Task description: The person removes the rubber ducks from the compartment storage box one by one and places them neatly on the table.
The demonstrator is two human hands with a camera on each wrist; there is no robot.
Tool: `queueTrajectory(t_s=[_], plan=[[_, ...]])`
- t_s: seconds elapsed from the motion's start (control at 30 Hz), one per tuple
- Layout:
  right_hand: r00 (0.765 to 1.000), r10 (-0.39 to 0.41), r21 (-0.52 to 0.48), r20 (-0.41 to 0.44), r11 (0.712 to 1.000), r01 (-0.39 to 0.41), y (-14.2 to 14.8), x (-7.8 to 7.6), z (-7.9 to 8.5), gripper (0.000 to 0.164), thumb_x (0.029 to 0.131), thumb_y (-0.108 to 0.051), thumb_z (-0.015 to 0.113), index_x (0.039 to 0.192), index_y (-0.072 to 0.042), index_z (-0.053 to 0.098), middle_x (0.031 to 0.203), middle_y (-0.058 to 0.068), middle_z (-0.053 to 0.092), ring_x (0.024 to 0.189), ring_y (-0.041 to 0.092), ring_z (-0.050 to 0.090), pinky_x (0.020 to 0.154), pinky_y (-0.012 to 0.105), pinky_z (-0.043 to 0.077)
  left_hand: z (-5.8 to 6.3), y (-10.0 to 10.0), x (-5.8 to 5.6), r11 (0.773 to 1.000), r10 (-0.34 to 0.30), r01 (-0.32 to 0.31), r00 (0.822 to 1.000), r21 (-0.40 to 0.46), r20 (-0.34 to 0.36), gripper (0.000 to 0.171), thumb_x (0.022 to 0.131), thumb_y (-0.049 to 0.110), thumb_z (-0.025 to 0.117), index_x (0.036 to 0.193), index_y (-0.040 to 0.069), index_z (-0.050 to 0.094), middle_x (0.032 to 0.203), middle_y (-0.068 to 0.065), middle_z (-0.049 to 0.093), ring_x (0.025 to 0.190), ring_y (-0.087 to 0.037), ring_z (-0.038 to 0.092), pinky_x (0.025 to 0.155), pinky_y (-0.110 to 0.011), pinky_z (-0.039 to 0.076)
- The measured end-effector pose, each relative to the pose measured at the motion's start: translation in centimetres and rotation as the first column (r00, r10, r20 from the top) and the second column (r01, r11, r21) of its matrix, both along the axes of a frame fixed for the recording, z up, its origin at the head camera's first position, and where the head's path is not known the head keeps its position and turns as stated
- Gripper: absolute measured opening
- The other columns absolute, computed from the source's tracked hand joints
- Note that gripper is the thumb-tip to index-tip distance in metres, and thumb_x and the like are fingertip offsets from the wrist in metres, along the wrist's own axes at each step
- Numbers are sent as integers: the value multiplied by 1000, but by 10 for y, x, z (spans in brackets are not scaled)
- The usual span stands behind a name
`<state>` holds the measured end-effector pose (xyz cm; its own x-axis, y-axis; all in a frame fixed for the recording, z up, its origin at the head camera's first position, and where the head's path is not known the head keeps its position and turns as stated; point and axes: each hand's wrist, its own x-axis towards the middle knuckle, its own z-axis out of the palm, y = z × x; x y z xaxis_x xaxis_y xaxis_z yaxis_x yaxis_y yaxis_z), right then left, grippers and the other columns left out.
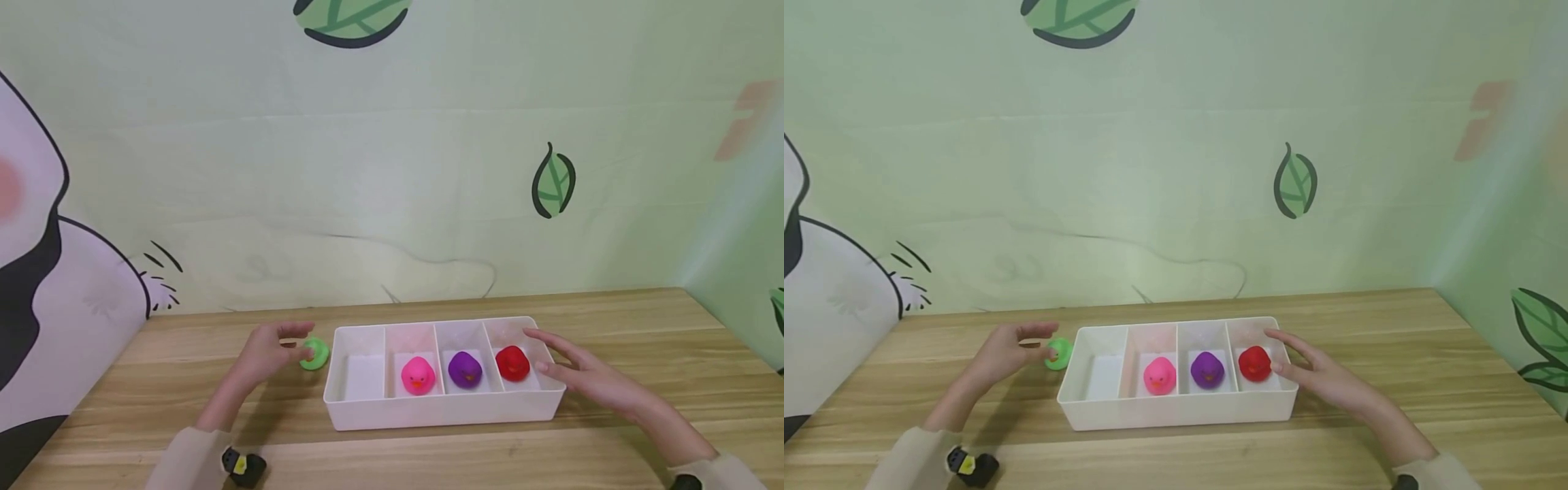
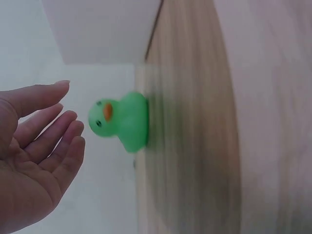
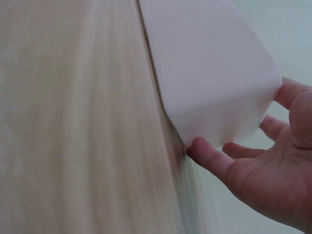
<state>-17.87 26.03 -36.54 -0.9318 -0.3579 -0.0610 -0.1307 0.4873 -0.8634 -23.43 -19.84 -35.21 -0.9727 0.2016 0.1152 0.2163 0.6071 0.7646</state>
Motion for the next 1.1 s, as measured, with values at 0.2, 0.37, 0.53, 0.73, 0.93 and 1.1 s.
queueTrajectory(t_s=[0.2, 0.37, 0.53, 0.73, 0.93, 1.1], plan=[[1000, -5, -4, 6, 1000, 5, -1, 1, 1, 56, 93, -28, 49, 143, -15, 27, 148, 23, 12, 130, 52, 10, 91, 70, 25, 6, 10, 12, 998, 7, -6, 1000, 67, -23, 42, 78, 6, 69, 118, -2, 58, 118, -19, 59, 109, -31, 55, 89, -38, 47], [1000, -5, -7, 8, 1000, 5, -2, 1, 2, 56, 93, -28, 49, 143, -14, 27, 148, 23, 12, 130, 52, 11, 91, 69, 26, 12, 21, 23, 991, 1, 10, 997, 132, -79, 40, 77, 2, 69, 116, -3, 59, 112, -19, 62, 106, -32, 57, 87, -37, 48], [1000, -5, -7, 12, 1000, 5, -1, 0, 2, 56, 94, -28, 49, 143, -14, 27, 149, 23, 11, 129, 53, 11, 91, 70, 25, 16, 33, 31, 981, -24, 43, 994, 190, -102, 40, 75, -1, 70, 113, -5, 60, 107, -21, 63, 102, -31, 58, 86, -40, 49], [1000, -3, 0, 7, 1000, 3, -1, -1, 1, 56, 94, -28, 49, 143, -15, 27, 149, 23, 11, 130, 53, 8, 91, 71, 23, 16, 46, 39, 973, -49, 65, 996, 222, -77, 39, 75, 1, 71, 112, -4, 61, 108, -20, 63, 102, -32, 58, 85, -36, 49], [1000, -3, 1, 7, 1000, 3, -1, 0, 1, 56, 93, -28, 49, 143, -15, 27, 149, 23, 11, 130, 53, 8, 91, 71, 23, 14, 60, 43, 970, -63, 75, 996, 232, -59, 39, 74, 2, 72, 111, -2, 62, 107, -18, 64, 99, -29, 60, 83, -34, 50], [1000, -5, -1, 17, 1000, 5, 0, 0, 1, 56, 93, -29, 49, 143, -16, 27, 149, 22, 10, 130, 53, 8, 90, 71, 24, 12, 71, 44, 967, -88, 100, 994, 235, -63, 39, 74, 2, 73, 111, -1, 63, 107, -15, 64, 98, -26, 60, 82, -34, 51]])
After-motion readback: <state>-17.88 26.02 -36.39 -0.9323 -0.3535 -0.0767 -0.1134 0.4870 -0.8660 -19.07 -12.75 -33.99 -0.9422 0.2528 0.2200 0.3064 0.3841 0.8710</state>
